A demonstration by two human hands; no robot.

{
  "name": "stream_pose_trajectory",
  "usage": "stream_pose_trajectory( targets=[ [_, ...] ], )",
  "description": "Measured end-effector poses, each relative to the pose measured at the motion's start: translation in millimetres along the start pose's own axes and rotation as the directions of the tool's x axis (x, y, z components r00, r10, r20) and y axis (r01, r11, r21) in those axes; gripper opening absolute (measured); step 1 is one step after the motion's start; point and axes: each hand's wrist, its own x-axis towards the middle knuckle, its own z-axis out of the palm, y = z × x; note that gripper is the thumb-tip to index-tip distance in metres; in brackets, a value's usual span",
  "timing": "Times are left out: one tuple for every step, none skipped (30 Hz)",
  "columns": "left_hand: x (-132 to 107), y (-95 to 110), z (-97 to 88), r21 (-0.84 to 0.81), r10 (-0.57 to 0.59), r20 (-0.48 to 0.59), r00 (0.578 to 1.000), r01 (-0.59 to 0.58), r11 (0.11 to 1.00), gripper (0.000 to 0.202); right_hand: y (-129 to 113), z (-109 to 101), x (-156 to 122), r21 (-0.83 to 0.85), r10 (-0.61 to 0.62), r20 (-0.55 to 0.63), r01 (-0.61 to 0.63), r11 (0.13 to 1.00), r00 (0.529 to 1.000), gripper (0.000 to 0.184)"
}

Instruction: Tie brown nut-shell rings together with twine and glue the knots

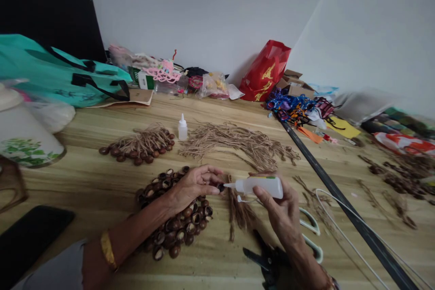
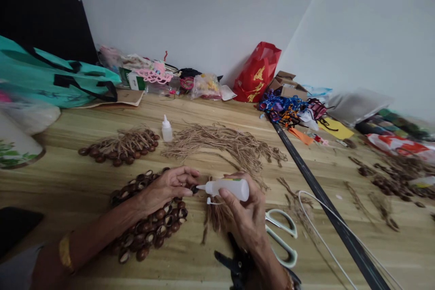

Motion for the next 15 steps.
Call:
stream_pose_trajectory(
  targets=[
    [0.2,0.6,-0.1,0.002,0.005,-0.003,1.0,-0.005,1.0,0.042,0.1,-0.5,0.5,-0.01,0.0,0.0,0.0,1.0,1.0,0.024],
    [0.4,0.9,-0.4,0.004,0.011,-0.006,1.0,-0.011,1.0,0.042,0.0,-0.8,0.9,-0.019,-0.002,0.002,0.002,1.0,1.0,0.024],
    [0.8,1.1,-0.7,0.004,0.017,-0.008,1.0,-0.017,1.0,0.043,-0.4,-0.8,1.1,-0.027,-0.001,0.005,0.001,1.0,1.0,0.023],
    [1.1,1.1,-1.0,0.005,0.023,-0.008,1.0,-0.023,1.0,0.043,-0.8,-0.5,1.2,-0.031,-0.001,0.006,0.001,1.0,1.0,0.023],
    [1.4,1.1,-1.3,0.006,0.03,-0.009,1.0,-0.03,1.0,0.044,-1.2,0.0,1.0,-0.029,-0.001,0.004,0.001,1.0,1.0,0.023],
    [1.6,1.0,-1.5,0.009,0.035,-0.01,0.999,-0.035,0.999,0.044,-1.6,0.6,0.7,-0.023,0.0,0.004,0.001,1.0,1.0,0.023],
    [1.6,1.0,-1.5,0.012,0.04,-0.014,0.999,-0.04,0.999,0.044,-1.8,1.4,0.3,-0.016,0.001,0.005,-0.001,1.0,1.0,0.022],
    [1.5,1.0,-1.3,0.016,0.043,-0.017,0.999,-0.043,0.999,0.044,-1.8,2.1,-0.1,-0.01,0.002,0.005,-0.002,1.0,1.0,0.022],
    [1.4,1.2,-1.0,0.021,0.045,-0.02,0.999,-0.045,0.999,0.044,-1.6,2.9,-0.4,-0.005,0.002,0.003,-0.002,1.0,1.0,0.022],
    [1.2,1.4,-0.7,0.026,0.048,-0.022,0.999,-0.047,0.999,0.044,-1.4,3.7,-0.6,-0.003,0.0,0.0,0.0,1.0,1.0,0.021],
    [0.9,1.6,-0.3,0.032,0.051,-0.023,0.998,-0.051,0.998,0.044,-1.1,4.4,-0.7,-0.002,-0.004,-0.001,0.004,1.0,1.0,0.021],
    [0.8,1.7,0.0,0.036,0.054,-0.022,0.998,-0.054,0.998,0.044,-0.8,5.1,-0.7,-0.004,-0.008,-0.003,0.008,1.0,1.0,0.021],
    [0.7,1.8,0.1,0.04,0.057,-0.02,0.998,-0.056,0.998,0.044,-0.7,5.6,-0.5,-0.003,-0.012,-0.004,0.012,1.0,1.0,0.021],
    [0.7,1.8,0.1,0.043,0.059,-0.017,0.998,-0.058,0.997,0.044,-0.8,6.1,-0.3,-0.002,-0.016,-0.004,0.016,1.0,1.0,0.022],
    [0.8,1.7,0.0,0.045,0.061,-0.013,0.998,-0.06,0.997,0.044,-1.0,6.5,-0.1,0.0,-0.021,-0.004,0.021,1.0,1.0,0.022]
  ],
)
